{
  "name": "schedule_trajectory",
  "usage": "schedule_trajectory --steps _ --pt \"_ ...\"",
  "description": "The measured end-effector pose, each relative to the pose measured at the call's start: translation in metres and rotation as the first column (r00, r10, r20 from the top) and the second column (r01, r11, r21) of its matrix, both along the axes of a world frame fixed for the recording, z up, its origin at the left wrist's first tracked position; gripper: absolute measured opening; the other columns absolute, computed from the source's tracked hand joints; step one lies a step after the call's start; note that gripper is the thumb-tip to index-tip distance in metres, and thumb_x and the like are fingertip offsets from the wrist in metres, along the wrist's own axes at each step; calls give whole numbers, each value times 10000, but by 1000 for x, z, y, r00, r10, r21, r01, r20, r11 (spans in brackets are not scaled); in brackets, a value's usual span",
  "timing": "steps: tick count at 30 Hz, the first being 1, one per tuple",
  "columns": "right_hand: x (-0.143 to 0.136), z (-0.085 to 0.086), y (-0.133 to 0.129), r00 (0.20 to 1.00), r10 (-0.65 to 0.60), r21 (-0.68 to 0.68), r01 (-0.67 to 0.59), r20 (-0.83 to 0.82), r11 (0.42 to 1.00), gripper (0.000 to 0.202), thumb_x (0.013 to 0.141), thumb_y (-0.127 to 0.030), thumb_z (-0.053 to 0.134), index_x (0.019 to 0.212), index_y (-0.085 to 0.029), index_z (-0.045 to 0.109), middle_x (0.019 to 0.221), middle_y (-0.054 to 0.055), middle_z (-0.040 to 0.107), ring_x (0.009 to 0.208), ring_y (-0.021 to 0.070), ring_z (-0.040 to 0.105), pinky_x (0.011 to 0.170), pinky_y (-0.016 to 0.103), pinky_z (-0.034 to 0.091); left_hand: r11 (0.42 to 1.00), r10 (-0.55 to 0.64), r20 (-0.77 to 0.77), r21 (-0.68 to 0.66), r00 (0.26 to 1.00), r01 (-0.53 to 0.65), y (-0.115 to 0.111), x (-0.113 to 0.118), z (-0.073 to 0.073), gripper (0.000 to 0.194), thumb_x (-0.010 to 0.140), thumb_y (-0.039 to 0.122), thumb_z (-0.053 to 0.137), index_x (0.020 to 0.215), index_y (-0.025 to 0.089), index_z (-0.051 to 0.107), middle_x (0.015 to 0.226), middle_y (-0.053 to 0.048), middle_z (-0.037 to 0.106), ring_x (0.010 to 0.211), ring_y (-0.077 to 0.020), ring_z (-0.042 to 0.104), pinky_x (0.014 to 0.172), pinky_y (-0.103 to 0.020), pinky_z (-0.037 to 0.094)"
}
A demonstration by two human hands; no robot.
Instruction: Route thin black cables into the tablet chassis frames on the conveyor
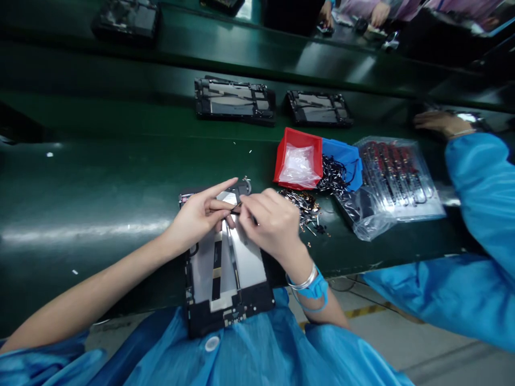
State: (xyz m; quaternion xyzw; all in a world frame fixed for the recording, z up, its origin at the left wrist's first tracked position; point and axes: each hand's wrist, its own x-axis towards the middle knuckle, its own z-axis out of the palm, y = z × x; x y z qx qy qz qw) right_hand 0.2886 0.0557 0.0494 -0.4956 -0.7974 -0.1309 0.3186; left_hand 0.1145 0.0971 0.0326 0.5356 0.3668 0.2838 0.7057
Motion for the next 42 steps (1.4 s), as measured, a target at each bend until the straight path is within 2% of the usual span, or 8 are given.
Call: schedule_trajectory --steps 6,12,19,27,32,36,39,42 --pt "53 8 13 928 -372 152 373 -37 915 289 831 -122 576 1075 -212 702 921 93 713 800 254 617 654 396 476 989 12 50 -148 999 -5 7 -1 4 786 773 -14 514 1506 105 257 870 -102 743 555 -116 658 403 -141 420" --pt "2 3 8 986 131 8 -132 105 991 138 870 -118 585 905 -203 688 835 55 698 745 179 572 610 303 485 983 -20 91 -178 996 36 2 -5 13 729 757 -6 555 1451 93 353 780 -57 729 500 -117 639 387 -152 432" --pt "-33 9 4 944 321 -35 -319 83 947 88 877 -143 598 806 -177 637 816 50 703 741 160 569 626 280 503 987 6 133 -159 991 16 -26 -48 27 658 799 63 570 1426 124 382 818 -57 720 572 -134 665 390 -146 435" --pt "-60 9 -7 901 410 -28 -411 143 911 91 898 -147 570 843 -182 633 692 29 650 666 149 552 550 272 442 981 18 170 -196 985 16 -48 -72 20 782 815 90 585 1502 154 217 755 -24 697 564 -147 664 373 -148 428" --pt "-66 9 -12 913 207 -256 -306 -352 917 114 854 -133 626 777 -212 655 755 8 692 688 132 604 615 278 496 991 128 111 19 986 -130 -60 -95 19 672 871 220 618 1470 170 319 958 -89 731 755 -187 712 535 -216 542" --pt "-72 0 -11 693 -239 -597 -334 -680 729 88 738 -233 742 758 -199 664 698 -11 671 607 116 611 527 246 488 804 418 -134 514 898 -297 -76 -113 -6 421 914 183 559 1333 185 508 1063 -83 716 898 -172 695 757 -280 574" --pt "-78 -12 -7 622 -374 -696 -418 -688 584 153 678 -266 769 751 -184 662 708 -2 668 593 106 593 521 241 470 612 451 -209 780 868 -130 -87 -116 -31 374 906 119 534 1279 155 545 1101 -102 701 963 -190 680 822 -325 579" --pt "-81 -21 -1 659 -388 -733 -389 -644 557 153 675 -279 764 757 -181 679 700 5 669 592 103 573 525 243 445 473 438 -249 881 864 14 -94 -114 -46 353 897 96 525 1250 98 552 1116 -138 690 1000 -219 671 848 -357 586"
